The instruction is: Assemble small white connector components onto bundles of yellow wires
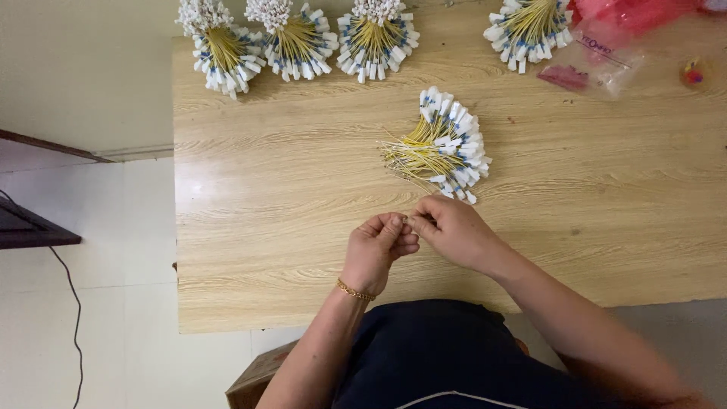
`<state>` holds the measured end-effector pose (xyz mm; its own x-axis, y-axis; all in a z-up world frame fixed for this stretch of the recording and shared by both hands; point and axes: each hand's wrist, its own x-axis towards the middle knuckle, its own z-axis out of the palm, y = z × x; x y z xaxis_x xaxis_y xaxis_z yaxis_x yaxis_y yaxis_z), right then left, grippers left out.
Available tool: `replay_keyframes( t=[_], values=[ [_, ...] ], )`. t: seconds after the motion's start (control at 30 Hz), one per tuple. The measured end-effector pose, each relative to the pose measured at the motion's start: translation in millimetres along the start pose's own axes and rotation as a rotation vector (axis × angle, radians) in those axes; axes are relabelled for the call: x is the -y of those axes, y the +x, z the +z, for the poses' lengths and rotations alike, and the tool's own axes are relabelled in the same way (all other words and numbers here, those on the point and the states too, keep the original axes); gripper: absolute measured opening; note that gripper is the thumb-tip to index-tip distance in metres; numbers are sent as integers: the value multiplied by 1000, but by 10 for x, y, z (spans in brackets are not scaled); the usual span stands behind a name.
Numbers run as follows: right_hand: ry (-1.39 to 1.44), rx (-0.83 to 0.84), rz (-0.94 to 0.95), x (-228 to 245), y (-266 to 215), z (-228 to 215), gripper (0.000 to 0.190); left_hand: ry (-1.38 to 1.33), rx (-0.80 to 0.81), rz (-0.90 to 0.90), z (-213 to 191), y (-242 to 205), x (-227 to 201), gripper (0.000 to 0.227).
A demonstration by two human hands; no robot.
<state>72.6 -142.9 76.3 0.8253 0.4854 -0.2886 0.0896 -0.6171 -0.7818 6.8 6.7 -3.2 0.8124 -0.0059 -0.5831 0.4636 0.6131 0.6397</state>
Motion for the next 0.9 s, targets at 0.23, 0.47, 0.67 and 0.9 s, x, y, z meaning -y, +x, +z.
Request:
replay_keyframes(
  t=[0.23, 0.47, 0.67, 0.9],
  values=[
    [9, -17, -13, 54, -46, 4, 16, -35, -29, 10, 60, -85, 14, 16],
    [93, 25, 81, -257, -14, 241, 20, 11, -72, -25, -160, 89, 260, 15],
    [173, 10, 173, -210, -63, 323, 22, 41, -145, -80, -144, 20, 376, 20],
    [160, 44, 214, -828, 123, 742, 28, 292, -182, -73, -586, 344, 174, 21]
  ],
)
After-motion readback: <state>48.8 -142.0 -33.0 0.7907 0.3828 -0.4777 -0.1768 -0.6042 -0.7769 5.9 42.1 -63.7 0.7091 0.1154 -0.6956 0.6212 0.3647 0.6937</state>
